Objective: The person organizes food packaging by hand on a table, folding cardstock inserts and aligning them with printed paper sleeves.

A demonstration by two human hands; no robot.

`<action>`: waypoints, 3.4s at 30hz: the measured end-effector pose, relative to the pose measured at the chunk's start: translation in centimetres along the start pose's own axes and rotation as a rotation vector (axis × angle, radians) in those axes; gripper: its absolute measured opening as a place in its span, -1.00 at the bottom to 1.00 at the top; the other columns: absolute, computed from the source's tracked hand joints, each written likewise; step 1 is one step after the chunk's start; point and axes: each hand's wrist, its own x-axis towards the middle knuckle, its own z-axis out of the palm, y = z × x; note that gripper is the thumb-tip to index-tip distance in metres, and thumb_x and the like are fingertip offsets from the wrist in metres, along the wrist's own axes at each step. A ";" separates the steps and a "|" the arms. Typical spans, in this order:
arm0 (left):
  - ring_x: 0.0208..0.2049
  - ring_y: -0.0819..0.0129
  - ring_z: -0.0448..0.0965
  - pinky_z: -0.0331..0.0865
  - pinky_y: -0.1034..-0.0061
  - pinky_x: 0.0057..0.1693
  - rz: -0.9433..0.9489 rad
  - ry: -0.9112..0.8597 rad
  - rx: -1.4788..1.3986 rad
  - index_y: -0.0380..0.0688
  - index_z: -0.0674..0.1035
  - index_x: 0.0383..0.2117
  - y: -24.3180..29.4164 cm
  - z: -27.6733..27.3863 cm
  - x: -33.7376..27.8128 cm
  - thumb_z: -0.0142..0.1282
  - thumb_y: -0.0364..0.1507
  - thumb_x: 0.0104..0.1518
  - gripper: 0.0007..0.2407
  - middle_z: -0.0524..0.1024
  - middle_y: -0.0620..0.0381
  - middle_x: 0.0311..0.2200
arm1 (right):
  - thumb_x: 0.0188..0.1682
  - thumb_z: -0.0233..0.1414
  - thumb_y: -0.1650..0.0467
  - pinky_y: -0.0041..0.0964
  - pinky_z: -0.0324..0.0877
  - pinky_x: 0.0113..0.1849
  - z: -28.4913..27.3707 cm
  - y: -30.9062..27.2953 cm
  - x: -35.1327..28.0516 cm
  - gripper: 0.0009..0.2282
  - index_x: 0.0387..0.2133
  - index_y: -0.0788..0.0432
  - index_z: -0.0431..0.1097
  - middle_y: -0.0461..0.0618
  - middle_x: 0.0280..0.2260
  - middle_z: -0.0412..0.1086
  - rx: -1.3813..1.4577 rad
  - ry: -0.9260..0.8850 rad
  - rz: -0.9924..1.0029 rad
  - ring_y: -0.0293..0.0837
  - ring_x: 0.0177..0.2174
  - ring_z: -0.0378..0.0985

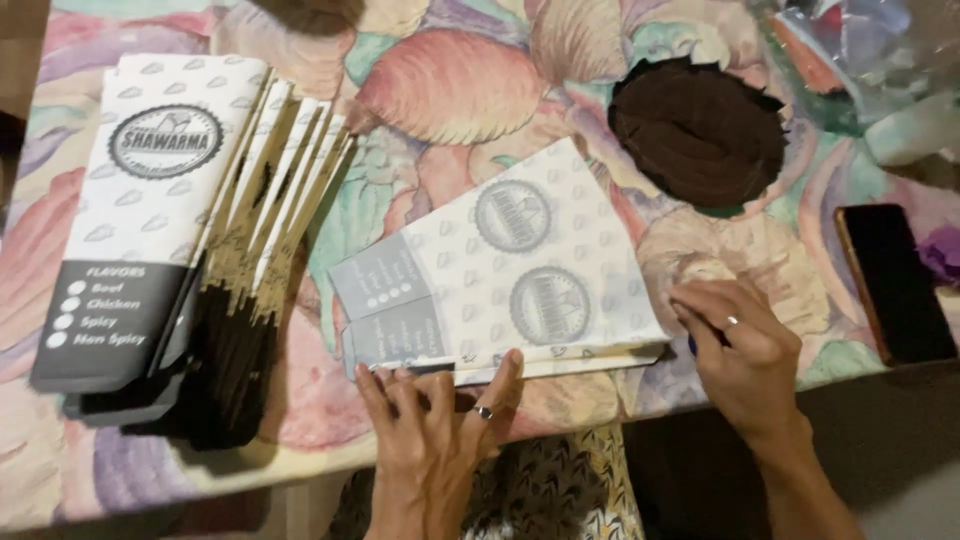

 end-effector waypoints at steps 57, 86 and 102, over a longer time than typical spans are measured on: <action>-0.23 -0.29 0.48 0.32 -0.37 0.17 -0.047 0.032 -0.043 0.35 -0.10 0.45 0.4 1.6 0.0 -0.18 -0.55 0.27 -0.35 0.36 -0.11 -0.36 | -0.24 0.31 0.53 -0.25 0.42 0.04 -1.0 -2.1 -1.4 -0.76 -0.27 0.23 0.57 0.14 -0.12 0.56 0.212 -0.091 0.122 -0.09 -0.12 0.61; -0.24 -0.25 0.46 0.23 -0.34 0.26 -0.007 -0.024 0.010 0.38 -0.09 0.46 0.5 1.5 -0.4 -0.01 -0.44 0.12 -0.25 0.36 -0.11 -0.32 | -0.23 0.38 0.39 -0.03 0.59 -0.08 -1.5 -2.6 -1.8 -0.58 -0.15 0.25 0.39 0.36 -0.14 0.51 1.256 -0.075 0.488 0.22 -0.15 0.67; -0.21 -0.29 0.47 0.20 -0.38 0.26 -0.001 -0.001 -0.035 0.29 -0.15 0.46 0.4 1.2 -0.4 0.00 -0.48 0.17 -0.26 0.36 -0.12 -0.32 | -0.14 0.24 0.53 -0.13 0.54 -0.06 0.4 -7.2 1.7 -0.83 -0.35 0.33 0.40 0.25 -0.09 0.53 0.362 -0.238 -0.104 0.07 -0.11 0.65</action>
